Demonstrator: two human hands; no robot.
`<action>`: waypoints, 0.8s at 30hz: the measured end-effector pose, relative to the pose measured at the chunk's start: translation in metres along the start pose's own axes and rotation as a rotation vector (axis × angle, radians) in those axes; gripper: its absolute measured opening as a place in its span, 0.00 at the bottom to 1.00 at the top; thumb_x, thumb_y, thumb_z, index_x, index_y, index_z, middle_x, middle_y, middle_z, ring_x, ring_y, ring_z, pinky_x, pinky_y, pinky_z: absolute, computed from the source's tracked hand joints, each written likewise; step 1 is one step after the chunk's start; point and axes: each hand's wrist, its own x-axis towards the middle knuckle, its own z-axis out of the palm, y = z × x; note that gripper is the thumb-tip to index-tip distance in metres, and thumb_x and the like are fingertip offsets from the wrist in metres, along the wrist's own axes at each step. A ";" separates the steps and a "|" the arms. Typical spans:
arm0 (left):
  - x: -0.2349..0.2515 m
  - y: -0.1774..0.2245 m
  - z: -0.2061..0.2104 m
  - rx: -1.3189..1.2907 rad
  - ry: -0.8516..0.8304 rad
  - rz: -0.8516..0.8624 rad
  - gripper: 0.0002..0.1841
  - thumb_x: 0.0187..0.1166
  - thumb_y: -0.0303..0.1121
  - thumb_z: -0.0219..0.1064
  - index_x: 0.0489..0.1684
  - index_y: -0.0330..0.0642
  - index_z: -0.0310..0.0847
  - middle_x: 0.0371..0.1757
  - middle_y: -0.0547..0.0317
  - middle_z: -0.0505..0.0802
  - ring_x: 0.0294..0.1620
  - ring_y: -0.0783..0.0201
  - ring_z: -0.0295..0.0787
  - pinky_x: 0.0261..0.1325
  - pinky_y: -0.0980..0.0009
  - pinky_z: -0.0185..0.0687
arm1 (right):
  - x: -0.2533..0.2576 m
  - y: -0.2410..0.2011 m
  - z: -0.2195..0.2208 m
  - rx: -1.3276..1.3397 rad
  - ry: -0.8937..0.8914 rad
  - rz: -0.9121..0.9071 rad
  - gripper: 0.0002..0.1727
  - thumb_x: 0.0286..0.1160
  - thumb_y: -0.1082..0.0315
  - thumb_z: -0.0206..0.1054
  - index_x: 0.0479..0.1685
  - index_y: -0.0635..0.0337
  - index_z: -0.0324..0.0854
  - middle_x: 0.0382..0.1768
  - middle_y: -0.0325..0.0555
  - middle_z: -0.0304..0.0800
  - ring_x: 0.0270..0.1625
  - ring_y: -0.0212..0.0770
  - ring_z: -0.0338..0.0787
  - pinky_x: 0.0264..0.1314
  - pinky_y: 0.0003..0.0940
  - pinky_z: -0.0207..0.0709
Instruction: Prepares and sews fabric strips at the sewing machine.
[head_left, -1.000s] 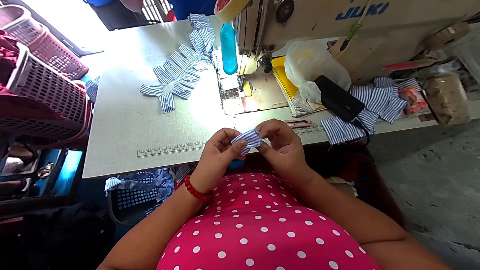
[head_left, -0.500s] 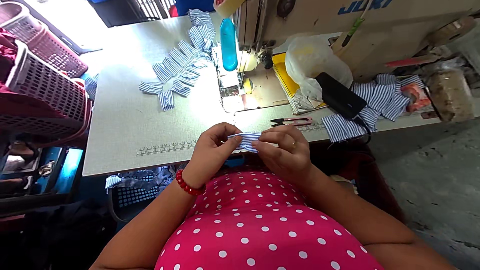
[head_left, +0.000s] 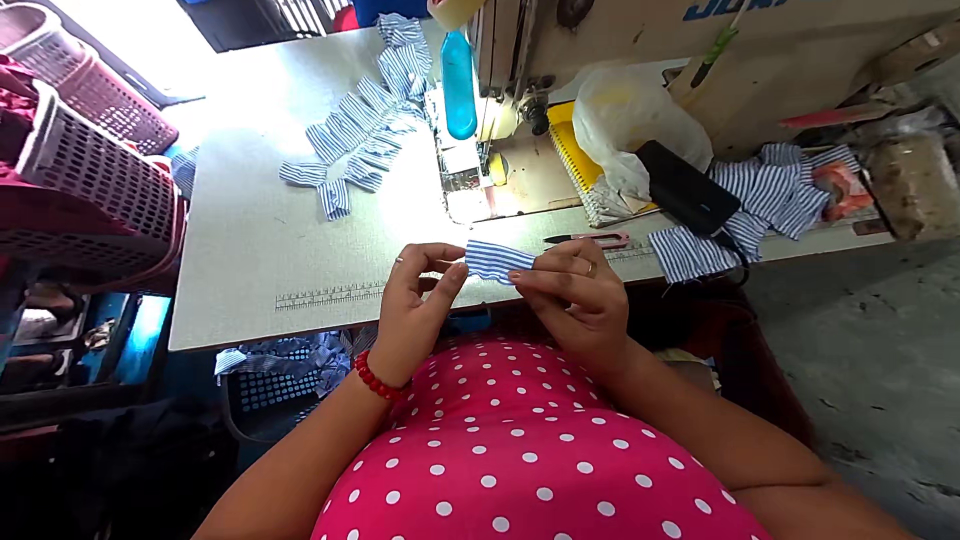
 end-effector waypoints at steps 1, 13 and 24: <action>0.001 0.002 0.000 -0.004 -0.008 -0.035 0.13 0.87 0.41 0.62 0.58 0.45 0.84 0.54 0.62 0.86 0.48 0.72 0.86 0.47 0.76 0.84 | 0.000 0.000 0.000 0.005 0.001 -0.010 0.07 0.74 0.70 0.73 0.46 0.54 0.94 0.42 0.37 0.92 0.57 0.37 0.82 0.63 0.38 0.69; 0.003 0.007 0.000 -0.035 0.006 -0.031 0.06 0.85 0.38 0.65 0.44 0.50 0.86 0.52 0.66 0.84 0.47 0.75 0.83 0.44 0.80 0.82 | 0.001 -0.002 0.000 0.027 -0.001 -0.007 0.05 0.72 0.70 0.74 0.43 0.54 0.94 0.41 0.35 0.91 0.60 0.37 0.82 0.66 0.39 0.68; -0.001 0.003 0.013 -0.118 0.072 -0.059 0.04 0.82 0.31 0.67 0.36 0.47 0.85 0.55 0.63 0.82 0.54 0.72 0.83 0.49 0.78 0.86 | -0.001 -0.007 0.007 0.182 0.000 0.243 0.05 0.71 0.71 0.74 0.41 0.51 0.91 0.41 0.33 0.87 0.59 0.33 0.81 0.67 0.31 0.73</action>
